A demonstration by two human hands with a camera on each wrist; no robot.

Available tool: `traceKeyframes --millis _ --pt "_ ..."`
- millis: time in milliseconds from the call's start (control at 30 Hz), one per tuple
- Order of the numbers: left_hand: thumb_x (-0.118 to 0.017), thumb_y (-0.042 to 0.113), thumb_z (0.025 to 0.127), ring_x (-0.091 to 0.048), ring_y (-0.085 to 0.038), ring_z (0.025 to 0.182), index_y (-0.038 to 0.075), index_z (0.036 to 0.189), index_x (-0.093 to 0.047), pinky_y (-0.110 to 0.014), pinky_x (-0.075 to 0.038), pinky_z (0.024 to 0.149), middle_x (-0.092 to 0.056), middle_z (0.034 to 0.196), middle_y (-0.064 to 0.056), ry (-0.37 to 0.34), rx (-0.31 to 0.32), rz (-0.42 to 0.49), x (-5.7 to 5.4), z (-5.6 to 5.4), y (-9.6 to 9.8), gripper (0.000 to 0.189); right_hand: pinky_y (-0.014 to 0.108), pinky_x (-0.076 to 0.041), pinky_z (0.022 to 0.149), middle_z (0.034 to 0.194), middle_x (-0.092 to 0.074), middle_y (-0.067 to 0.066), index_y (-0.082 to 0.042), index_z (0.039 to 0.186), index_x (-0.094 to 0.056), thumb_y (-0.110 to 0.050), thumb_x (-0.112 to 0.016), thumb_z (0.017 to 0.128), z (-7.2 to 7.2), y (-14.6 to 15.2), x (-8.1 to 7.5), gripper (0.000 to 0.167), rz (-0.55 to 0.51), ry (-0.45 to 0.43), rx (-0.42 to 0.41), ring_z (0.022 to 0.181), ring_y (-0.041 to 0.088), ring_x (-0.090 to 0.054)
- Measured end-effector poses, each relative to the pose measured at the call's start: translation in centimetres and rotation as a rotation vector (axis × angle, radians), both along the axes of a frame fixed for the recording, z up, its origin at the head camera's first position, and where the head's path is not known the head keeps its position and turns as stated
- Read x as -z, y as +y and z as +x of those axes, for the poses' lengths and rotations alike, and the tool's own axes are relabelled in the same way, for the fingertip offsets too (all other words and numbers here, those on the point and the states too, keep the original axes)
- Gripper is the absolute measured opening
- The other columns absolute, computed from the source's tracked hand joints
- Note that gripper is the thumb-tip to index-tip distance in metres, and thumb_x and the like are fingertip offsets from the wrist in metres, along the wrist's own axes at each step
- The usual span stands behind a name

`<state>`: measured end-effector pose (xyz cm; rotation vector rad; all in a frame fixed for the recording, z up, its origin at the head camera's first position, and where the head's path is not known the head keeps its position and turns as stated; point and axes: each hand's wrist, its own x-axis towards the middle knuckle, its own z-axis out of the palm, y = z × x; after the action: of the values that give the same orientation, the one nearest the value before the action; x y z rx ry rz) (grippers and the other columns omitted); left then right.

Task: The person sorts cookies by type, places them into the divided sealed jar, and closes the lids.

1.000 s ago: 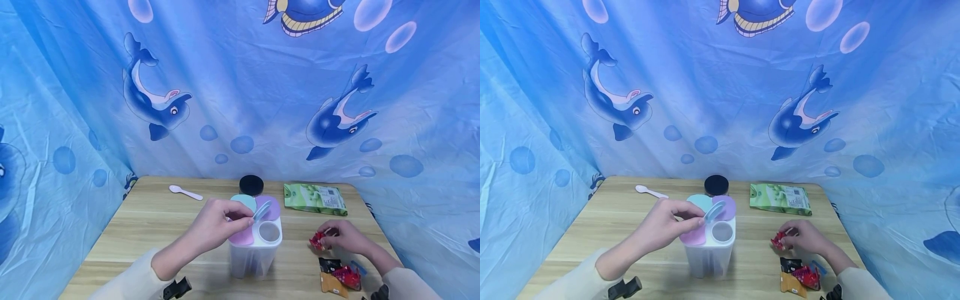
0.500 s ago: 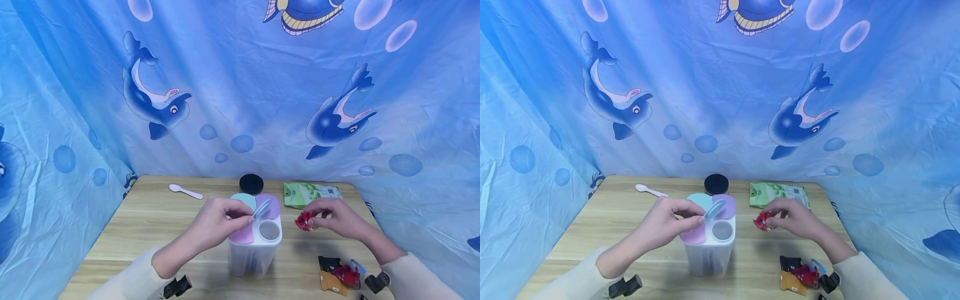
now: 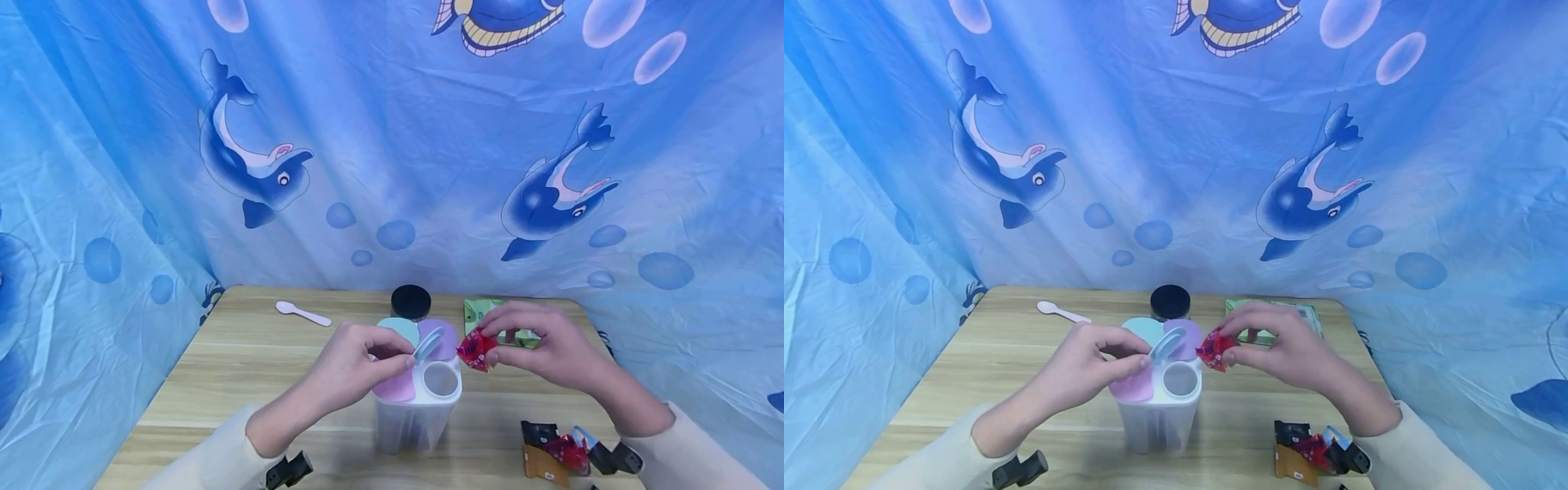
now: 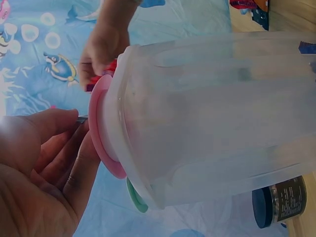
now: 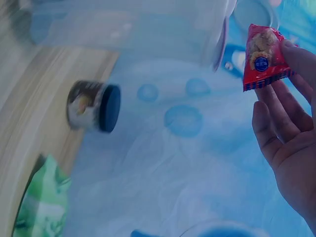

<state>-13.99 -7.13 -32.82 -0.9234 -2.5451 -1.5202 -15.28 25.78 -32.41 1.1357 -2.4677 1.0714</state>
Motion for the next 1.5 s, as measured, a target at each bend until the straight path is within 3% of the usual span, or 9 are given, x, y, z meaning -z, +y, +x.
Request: traceKeyframes --millis 233,533,833,1033,1233,1500 --pt "-0.08 0.016 0.088 -0.071 -0.003 0.078 0.022 0.095 -0.082 -0.027 -0.061 0.072 -0.075 0.083 0.018 -0.007 -0.009 0.005 -0.1 0.1 -0.1 0.009 0.029 -0.06 0.077 0.118 -0.071 -0.006 -0.026 0.111 -0.075 -0.01 -0.085 0.084 0.6 -2.4 -0.7 0.033 -0.007 0.052 -0.102 0.108 0.012 -0.068" --pt "-0.08 0.016 0.088 -0.071 -0.003 0.079 0.021 0.096 -0.082 -0.027 -0.061 0.072 -0.076 0.084 0.018 -0.009 -0.001 0.006 -0.1 0.0 -0.1 0.009 0.025 -0.058 0.076 0.109 -0.067 -0.01 -0.025 0.109 -0.078 -0.018 -0.084 0.087 0.6 -4.2 -0.3 0.024 0.021 0.053 -0.175 0.097 0.007 -0.063" --pt "-0.079 0.017 0.089 -0.071 -0.003 0.079 0.02 0.095 -0.082 -0.028 -0.061 0.072 -0.076 0.084 0.016 0.006 0.008 0.007 0.1 -0.2 -0.1 0.007 0.025 -0.058 0.078 0.106 -0.068 -0.016 -0.027 0.112 -0.077 -0.022 -0.081 0.09 0.4 -5.3 -0.4 0.023 0.106 0.031 -0.167 0.094 0.004 -0.064" --pt "-0.079 0.018 0.09 -0.07 -0.003 0.078 0.02 0.095 -0.082 -0.026 -0.06 0.071 -0.076 0.084 0.013 0.023 0.013 0.002 0.3 -0.3 -0.1 0.007 0.024 -0.057 0.075 0.097 -0.067 -0.019 -0.03 0.101 -0.07 -0.028 -0.084 0.087 0.4 -5.8 -0.3 0.019 0.112 -0.018 -0.119 0.087 0.003 -0.063" --pt "-0.08 0.017 0.089 -0.071 -0.003 0.078 0.022 0.095 -0.082 -0.027 -0.06 0.072 -0.075 0.084 0.017 0.004 -0.002 -0.004 0.1 -0.2 0.0 0.009 0.02 -0.056 0.071 0.094 -0.06 -0.016 -0.028 0.097 -0.081 -0.025 -0.083 0.088 0.3 -6.0 0.3 0.01 0.11 0.015 -0.178 0.088 0.001 -0.059" --pt "-0.079 0.016 0.089 -0.071 -0.003 0.078 0.021 0.095 -0.082 -0.026 -0.061 0.072 -0.076 0.084 0.017 0.005 0.0 -0.004 0.1 -0.1 0.0 0.009 0.023 -0.053 0.079 0.102 -0.067 -0.021 -0.03 0.109 -0.079 -0.017 -0.076 0.09 0.2 -5.8 0.1 0.023 0.2 0.068 -0.225 0.095 0.0 -0.058"
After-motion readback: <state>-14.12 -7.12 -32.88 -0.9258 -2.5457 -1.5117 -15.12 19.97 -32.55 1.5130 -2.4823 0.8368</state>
